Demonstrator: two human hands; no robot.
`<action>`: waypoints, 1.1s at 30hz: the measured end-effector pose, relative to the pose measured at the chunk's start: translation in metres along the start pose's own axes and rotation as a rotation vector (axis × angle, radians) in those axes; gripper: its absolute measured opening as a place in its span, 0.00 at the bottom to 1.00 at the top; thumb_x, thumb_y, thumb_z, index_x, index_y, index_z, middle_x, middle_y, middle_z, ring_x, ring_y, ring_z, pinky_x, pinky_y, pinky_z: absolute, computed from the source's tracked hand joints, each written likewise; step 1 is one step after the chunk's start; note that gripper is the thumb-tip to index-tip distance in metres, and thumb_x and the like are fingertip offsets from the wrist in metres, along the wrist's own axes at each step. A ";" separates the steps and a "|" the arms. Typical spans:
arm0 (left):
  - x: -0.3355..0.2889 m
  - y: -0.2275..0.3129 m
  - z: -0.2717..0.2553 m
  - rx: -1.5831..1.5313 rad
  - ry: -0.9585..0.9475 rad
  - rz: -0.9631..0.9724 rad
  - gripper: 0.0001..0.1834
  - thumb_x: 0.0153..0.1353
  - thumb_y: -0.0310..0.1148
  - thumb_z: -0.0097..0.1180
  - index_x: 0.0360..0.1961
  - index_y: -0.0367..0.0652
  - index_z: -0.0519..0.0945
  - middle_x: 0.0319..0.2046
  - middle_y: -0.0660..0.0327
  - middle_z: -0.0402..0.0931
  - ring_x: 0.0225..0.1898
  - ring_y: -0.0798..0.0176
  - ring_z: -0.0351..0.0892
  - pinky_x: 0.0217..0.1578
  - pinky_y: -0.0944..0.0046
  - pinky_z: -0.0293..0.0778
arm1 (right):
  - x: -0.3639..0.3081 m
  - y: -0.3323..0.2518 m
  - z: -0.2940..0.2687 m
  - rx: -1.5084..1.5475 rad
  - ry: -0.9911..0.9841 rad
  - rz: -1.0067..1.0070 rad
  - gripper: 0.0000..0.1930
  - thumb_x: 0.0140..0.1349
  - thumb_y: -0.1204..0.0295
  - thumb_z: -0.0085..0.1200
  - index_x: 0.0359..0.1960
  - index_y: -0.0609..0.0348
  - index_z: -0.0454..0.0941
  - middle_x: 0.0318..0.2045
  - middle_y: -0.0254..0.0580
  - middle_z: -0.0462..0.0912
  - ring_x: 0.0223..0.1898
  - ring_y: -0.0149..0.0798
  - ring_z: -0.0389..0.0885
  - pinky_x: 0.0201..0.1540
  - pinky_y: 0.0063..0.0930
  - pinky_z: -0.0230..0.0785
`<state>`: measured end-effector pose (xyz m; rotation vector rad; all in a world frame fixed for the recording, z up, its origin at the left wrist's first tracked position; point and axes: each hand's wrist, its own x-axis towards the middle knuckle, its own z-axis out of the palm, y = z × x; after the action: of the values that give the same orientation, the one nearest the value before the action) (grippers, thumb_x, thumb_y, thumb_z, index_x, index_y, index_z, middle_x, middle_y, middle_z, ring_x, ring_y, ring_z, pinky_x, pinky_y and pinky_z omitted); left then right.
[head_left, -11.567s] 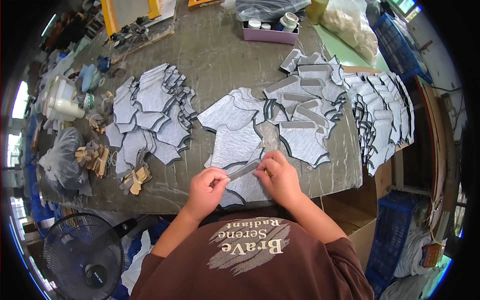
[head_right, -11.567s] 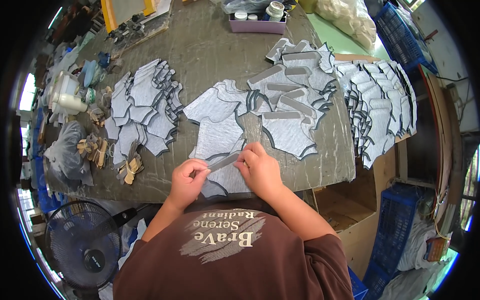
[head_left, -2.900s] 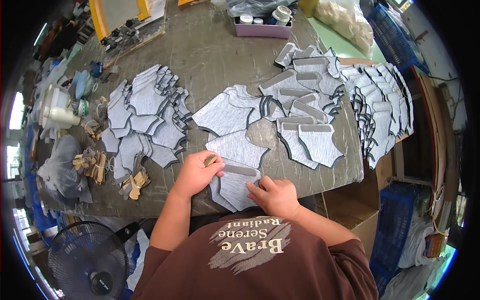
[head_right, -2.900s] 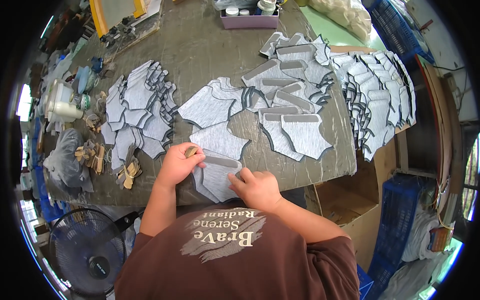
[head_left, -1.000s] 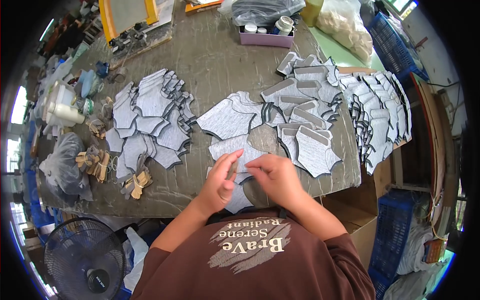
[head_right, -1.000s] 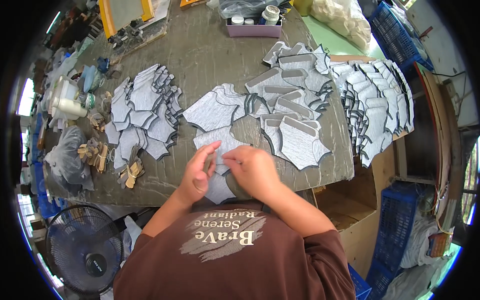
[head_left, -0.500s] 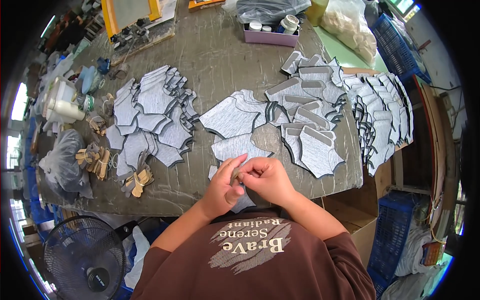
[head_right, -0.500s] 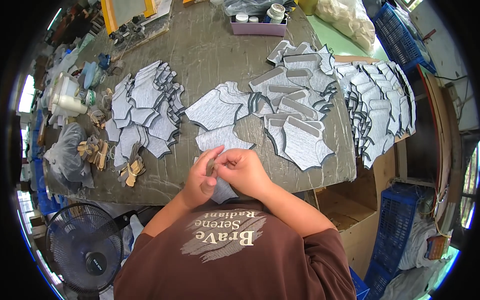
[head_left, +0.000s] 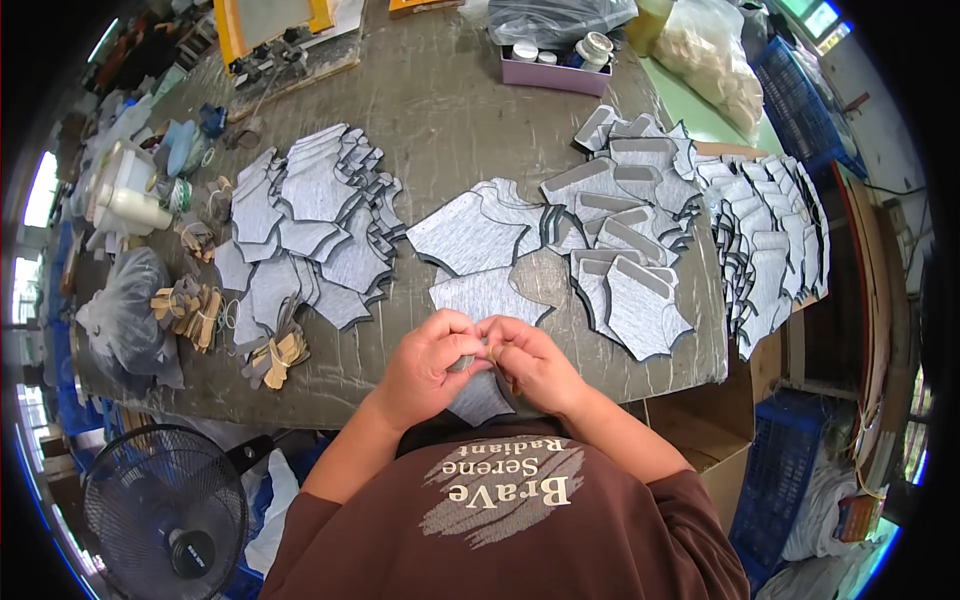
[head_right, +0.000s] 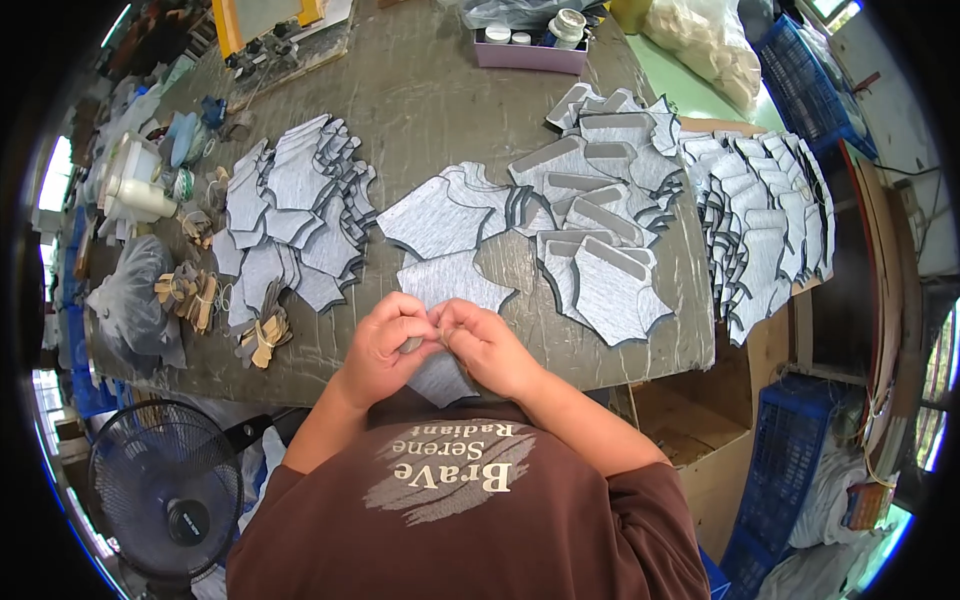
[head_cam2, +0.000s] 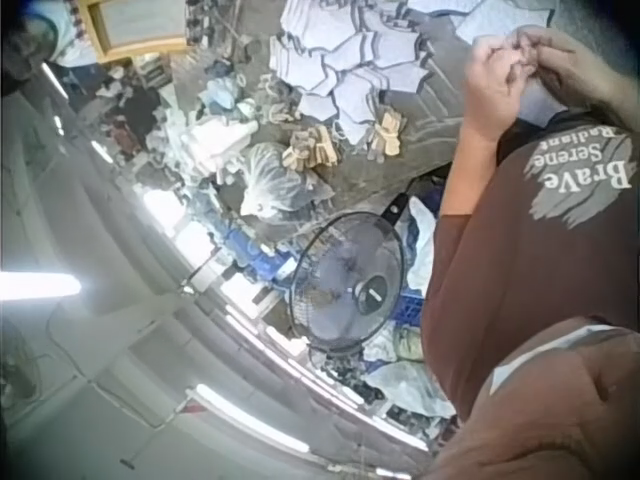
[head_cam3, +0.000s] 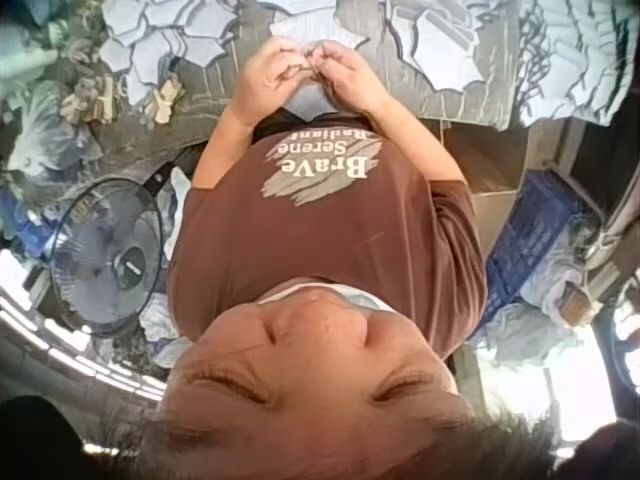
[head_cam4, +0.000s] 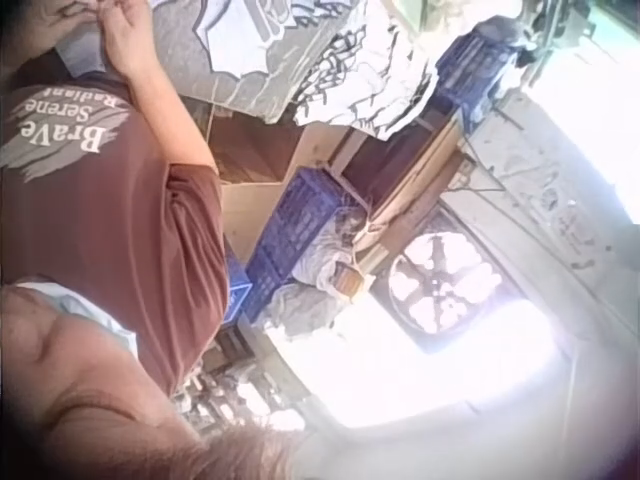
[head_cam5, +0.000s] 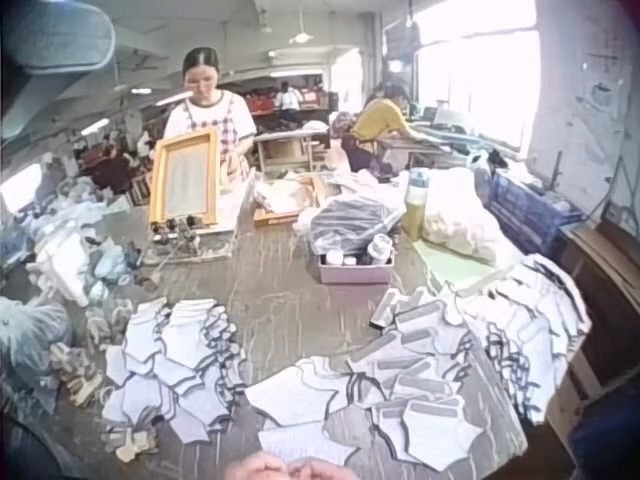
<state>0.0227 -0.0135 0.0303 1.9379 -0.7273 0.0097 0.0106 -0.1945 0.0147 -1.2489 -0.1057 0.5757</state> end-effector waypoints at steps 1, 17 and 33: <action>-0.002 -0.004 0.000 -0.040 0.041 -0.032 0.10 0.48 0.21 0.64 0.31 0.37 0.76 0.31 0.58 0.71 0.30 0.61 0.72 0.31 0.67 0.70 | 0.002 0.001 0.000 0.262 0.107 -0.014 0.04 0.63 0.77 0.42 0.30 0.56 0.69 0.24 0.35 0.74 0.18 0.21 0.59 0.20 0.18 0.53; -0.018 -0.025 -0.016 -0.456 -0.167 -0.553 0.04 0.54 0.24 0.58 0.27 0.36 0.76 0.40 0.57 0.79 0.34 0.67 0.75 0.36 0.68 0.71 | 0.016 0.014 -0.034 -1.532 0.193 -0.440 0.15 0.53 0.69 0.56 0.45 0.49 0.79 0.22 0.36 0.75 0.24 0.42 0.77 0.25 0.34 0.70; 0.013 -0.049 -0.007 -0.425 0.289 -0.855 0.05 0.53 0.24 0.62 0.31 0.37 0.78 0.22 0.65 0.76 0.20 0.75 0.74 0.17 0.77 0.65 | -0.005 0.027 -0.013 -1.539 0.240 -0.355 0.13 0.54 0.70 0.56 0.43 0.53 0.79 0.41 0.41 0.73 0.24 0.41 0.79 0.24 0.32 0.73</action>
<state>0.0599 0.0005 -0.0020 1.6457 0.3054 -0.3536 0.0017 -0.2032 -0.0130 -2.6873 -0.6364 -0.0935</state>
